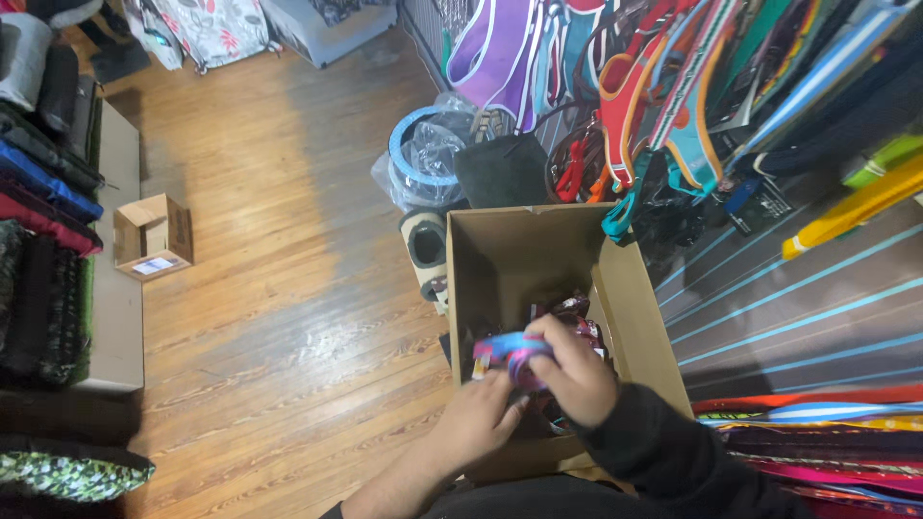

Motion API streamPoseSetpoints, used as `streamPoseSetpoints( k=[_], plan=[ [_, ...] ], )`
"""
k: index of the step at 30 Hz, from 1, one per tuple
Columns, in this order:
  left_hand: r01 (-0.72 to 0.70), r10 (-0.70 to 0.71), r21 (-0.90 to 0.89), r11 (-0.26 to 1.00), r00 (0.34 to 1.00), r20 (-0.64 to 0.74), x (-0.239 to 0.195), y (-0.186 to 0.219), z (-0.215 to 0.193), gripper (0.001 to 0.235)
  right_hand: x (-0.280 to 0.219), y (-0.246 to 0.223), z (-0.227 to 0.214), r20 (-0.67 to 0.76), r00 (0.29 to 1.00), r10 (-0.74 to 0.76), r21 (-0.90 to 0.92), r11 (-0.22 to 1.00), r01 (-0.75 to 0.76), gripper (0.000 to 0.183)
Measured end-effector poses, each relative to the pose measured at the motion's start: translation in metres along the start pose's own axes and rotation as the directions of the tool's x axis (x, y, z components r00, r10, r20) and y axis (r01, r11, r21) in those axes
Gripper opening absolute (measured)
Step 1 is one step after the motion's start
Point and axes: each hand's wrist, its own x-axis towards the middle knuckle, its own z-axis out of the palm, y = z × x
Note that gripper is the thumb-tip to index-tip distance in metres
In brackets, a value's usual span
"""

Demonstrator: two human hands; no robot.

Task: The person takes various pet leashes and collars out of a box one by one, attaches their clips to a hanging rack, and organizes them by style and color.

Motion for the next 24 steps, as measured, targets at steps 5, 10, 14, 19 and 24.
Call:
streamPoseSetpoints(
  k=[5, 10, 14, 19, 24],
  plan=[
    [-0.076, 0.1, -0.37, 0.926, 0.994, 0.047, 0.003, 0.036, -0.016, 0.036, -0.035, -0.033, 0.0, -0.09, 0.995, -0.046, 0.078, 0.996, 0.053, 0.019],
    [-0.001, 0.056, -0.405, 0.914, 0.991, 0.124, 0.008, 0.042, 0.004, 0.021, -0.064, -0.032, -0.014, -0.165, 0.979, 0.121, 0.197, 0.977, -0.088, 0.02],
    [-0.009, 0.1, -0.575, 0.818, 0.987, 0.128, 0.03, 0.063, 0.015, 0.019, -0.085, -0.026, -0.038, -0.3, 0.952, 0.057, 0.218, 0.976, 0.01, 0.023],
    [-0.164, 0.298, -0.634, 0.756, 0.948, 0.11, 0.063, 0.13, 0.012, 0.023, -0.119, -0.033, -0.083, -0.45, 0.888, -0.101, 0.167, 0.966, 0.195, 0.023],
    [0.253, 0.103, -0.635, 0.729, 0.878, 0.468, 0.092, 0.156, 0.063, 0.015, -0.176, 0.026, -0.121, -0.661, 0.75, 0.037, 0.165, 0.981, 0.097, 0.037]
  ],
)
